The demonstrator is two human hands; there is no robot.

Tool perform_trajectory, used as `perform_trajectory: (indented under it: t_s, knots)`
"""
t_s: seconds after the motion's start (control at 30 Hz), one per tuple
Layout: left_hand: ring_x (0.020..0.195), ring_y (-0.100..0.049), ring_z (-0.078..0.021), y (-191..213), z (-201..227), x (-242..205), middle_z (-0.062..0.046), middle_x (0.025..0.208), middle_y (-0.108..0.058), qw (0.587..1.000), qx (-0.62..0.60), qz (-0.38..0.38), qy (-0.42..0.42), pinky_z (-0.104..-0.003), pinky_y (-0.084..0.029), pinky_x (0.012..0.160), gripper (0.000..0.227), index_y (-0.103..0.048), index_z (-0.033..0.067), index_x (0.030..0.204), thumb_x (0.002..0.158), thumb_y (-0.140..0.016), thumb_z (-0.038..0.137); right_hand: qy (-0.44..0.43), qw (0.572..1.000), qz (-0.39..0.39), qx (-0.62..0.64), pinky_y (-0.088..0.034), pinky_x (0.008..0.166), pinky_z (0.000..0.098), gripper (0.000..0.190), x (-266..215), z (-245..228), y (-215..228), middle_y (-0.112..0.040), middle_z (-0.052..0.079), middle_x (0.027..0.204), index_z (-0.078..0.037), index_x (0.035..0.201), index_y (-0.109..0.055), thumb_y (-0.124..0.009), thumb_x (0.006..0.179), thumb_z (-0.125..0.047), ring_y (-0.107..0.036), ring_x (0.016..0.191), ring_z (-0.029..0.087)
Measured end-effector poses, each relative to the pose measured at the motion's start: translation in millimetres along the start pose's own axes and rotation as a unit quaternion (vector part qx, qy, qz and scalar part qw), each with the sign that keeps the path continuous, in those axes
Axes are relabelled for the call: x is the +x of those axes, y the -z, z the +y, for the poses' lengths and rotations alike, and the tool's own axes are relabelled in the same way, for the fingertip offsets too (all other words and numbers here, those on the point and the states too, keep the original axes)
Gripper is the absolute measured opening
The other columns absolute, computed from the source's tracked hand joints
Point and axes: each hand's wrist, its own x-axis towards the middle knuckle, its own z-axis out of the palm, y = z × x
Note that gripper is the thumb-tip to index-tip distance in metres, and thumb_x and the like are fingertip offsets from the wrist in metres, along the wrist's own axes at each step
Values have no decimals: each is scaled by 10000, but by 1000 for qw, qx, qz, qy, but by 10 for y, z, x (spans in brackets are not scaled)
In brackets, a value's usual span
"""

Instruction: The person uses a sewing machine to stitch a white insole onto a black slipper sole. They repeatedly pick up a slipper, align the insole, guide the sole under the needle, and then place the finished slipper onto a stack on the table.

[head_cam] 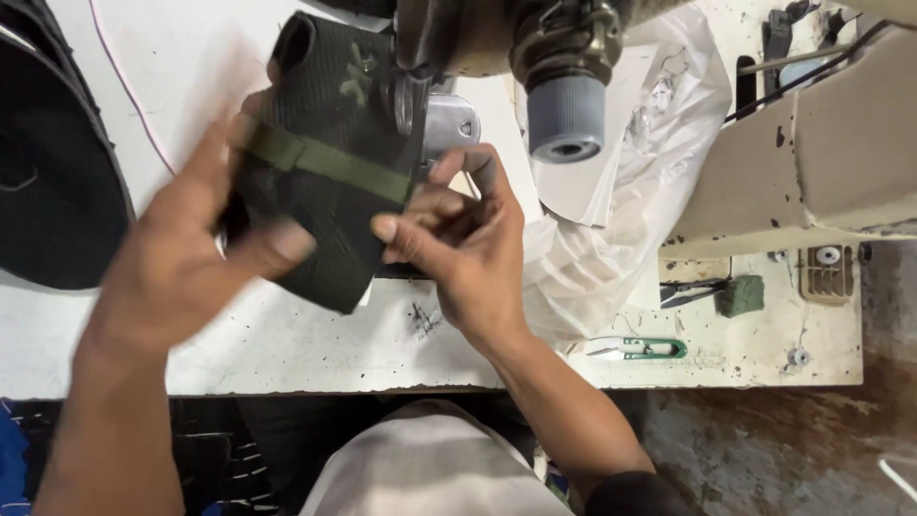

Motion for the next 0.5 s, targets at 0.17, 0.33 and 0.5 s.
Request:
perform_trajectory:
  t_s: [0.17, 0.33, 0.5]
  knots:
    - [1229, -662, -186, -142, 21, -144, -148, 1386, -659, 999, 11, -2, 43, -322, -554, 1055, 547, -521, 4, 1479, 963, -693, 56, 11, 999, -2, 53, -606, 668, 254, 430, 98, 26, 58, -524, -27, 804, -57, 1102, -494, -832, 868, 68, -619, 736, 86]
    - [1292, -681, -218, -258, -139, 27, -151, 1445, -657, 999, 12, 30, -24, -329, -584, 1108, 481, -540, -10, 1503, 1045, -686, 0, 38, 994, -12, -104, -696, 665, 292, 370, 79, -125, 102, -709, 72, 871, -68, 1033, -506, -813, 849, 28, -750, 794, 135]
    - [1278, -685, -264, -352, -95, 181, -190, 1425, -639, 990, 89, 77, -83, -346, -582, 1078, 495, -519, -42, 1478, 1011, -681, -69, 67, 985, -23, -156, -691, 707, 313, 296, 154, -161, 220, -711, 111, 878, -55, 1026, -536, -793, 908, 31, -765, 828, 179]
